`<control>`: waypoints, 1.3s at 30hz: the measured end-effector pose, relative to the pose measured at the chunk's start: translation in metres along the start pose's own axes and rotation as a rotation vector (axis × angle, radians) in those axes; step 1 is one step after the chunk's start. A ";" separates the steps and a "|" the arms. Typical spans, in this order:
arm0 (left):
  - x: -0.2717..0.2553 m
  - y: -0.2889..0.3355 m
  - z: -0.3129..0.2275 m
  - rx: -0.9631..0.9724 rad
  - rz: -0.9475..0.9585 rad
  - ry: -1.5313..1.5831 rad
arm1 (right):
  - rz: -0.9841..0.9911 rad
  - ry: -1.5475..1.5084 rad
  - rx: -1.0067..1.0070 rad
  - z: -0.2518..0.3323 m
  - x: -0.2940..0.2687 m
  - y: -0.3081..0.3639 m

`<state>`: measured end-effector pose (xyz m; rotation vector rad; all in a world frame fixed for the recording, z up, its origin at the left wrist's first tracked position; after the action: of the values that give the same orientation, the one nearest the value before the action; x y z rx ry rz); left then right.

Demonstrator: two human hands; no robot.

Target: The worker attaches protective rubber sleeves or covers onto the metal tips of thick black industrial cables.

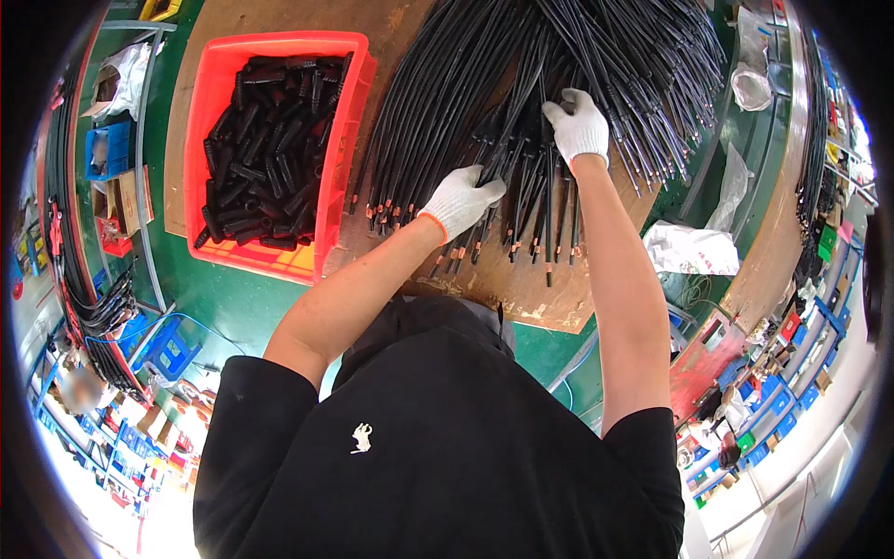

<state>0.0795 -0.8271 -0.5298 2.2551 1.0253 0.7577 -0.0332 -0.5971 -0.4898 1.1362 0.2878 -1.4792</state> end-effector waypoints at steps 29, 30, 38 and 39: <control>0.023 -0.040 0.064 0.439 -0.141 -0.144 | 0.664 0.878 -0.901 0.372 0.305 0.131; 0.028 -0.041 0.058 0.474 -0.124 -0.170 | 0.683 0.662 -0.703 0.356 0.305 0.109; 0.072 -0.062 0.117 0.150 0.172 1.101 | 0.890 0.696 -0.393 0.340 0.342 0.184; 0.069 -0.037 0.104 0.000 0.247 1.266 | 0.822 0.695 -0.400 0.331 0.332 0.175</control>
<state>0.1706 -0.7770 -0.6082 1.7643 1.1874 2.4193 0.0163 -1.0951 -0.5070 1.1941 0.4890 -0.2605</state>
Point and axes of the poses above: each hand's wrist, its own y-axis away from the middle knuckle, its own x-axis out of the palm, z = x × y, the point moved 8 cm from there along -y, towards the middle knuckle, and after that the axes turned 9 degrees about z, right-handed, at the moved point
